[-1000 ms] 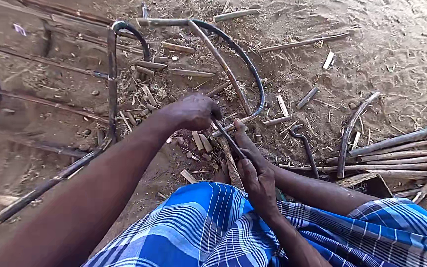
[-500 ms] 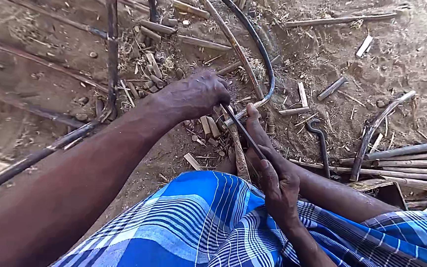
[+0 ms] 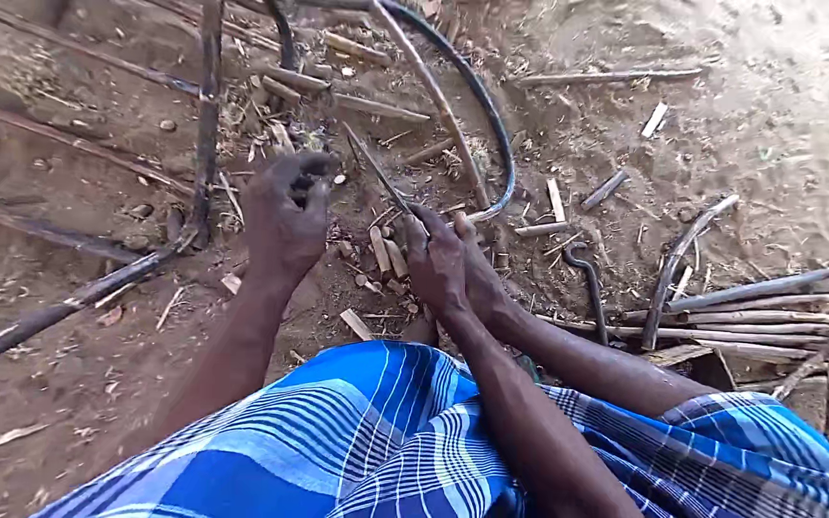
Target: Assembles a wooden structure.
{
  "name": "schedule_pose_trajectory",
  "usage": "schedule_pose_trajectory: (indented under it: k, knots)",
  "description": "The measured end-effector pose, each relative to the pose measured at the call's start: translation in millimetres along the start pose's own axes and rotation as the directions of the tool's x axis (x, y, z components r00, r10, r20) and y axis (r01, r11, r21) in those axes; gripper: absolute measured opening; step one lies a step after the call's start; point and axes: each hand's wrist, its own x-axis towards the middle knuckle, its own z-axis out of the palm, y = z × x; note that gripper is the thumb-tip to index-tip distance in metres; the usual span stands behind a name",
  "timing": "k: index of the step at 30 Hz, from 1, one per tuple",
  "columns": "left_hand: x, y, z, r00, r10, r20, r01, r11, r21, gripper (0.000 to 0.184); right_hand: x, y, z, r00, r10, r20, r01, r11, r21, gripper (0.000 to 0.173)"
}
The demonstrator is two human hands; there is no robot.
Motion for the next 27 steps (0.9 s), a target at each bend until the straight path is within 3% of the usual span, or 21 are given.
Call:
schedule_pose_trajectory:
  k: [6,10,13,17,21,24,25,27]
  knots:
    - [-27,-24,-7,0.997,-0.077,-0.023,0.075,0.993,-0.091,0.032,-30,20,-24,0.999,-0.053,0.009,0.052,0.998,0.024,0.034]
    - [-39,-34,-16,0.986,-0.157,-0.06,0.148,0.979,-0.14,0.03,-35,34,-23,0.983,-0.184,-0.02,0.185,0.979,0.082,0.03]
    - [-53,-21,-8,0.974,-0.226,-0.032,0.217,0.961,-0.17,0.026,-27,30,-23,0.996,-0.091,-0.002,0.089,0.979,0.182,0.031]
    - [-82,-5,38,0.927,-0.32,0.195,0.356,0.915,-0.191,0.022,-9,31,-17,1.0,0.017,-0.002,-0.016,0.942,0.337,0.034]
    - [-92,2,78,0.88,-0.346,0.325,0.418,0.889,-0.186,0.018,-25,21,-26,0.985,-0.172,0.033,0.164,0.973,0.163,0.034]
    - [-87,1,88,0.846,-0.39,0.363,0.474,0.862,-0.179,0.021,-18,20,-21,1.0,0.025,-0.017,-0.017,0.925,0.379,0.033]
    - [-84,2,91,0.821,-0.41,0.397,0.51,0.839,-0.188,0.025,-13,13,-24,0.994,0.107,0.018,-0.106,0.918,0.382,0.033]
    - [-76,6,95,0.763,-0.441,0.473,0.6,0.755,-0.264,0.032,-18,-8,-36,0.987,0.133,0.096,-0.149,0.969,0.195,0.036]
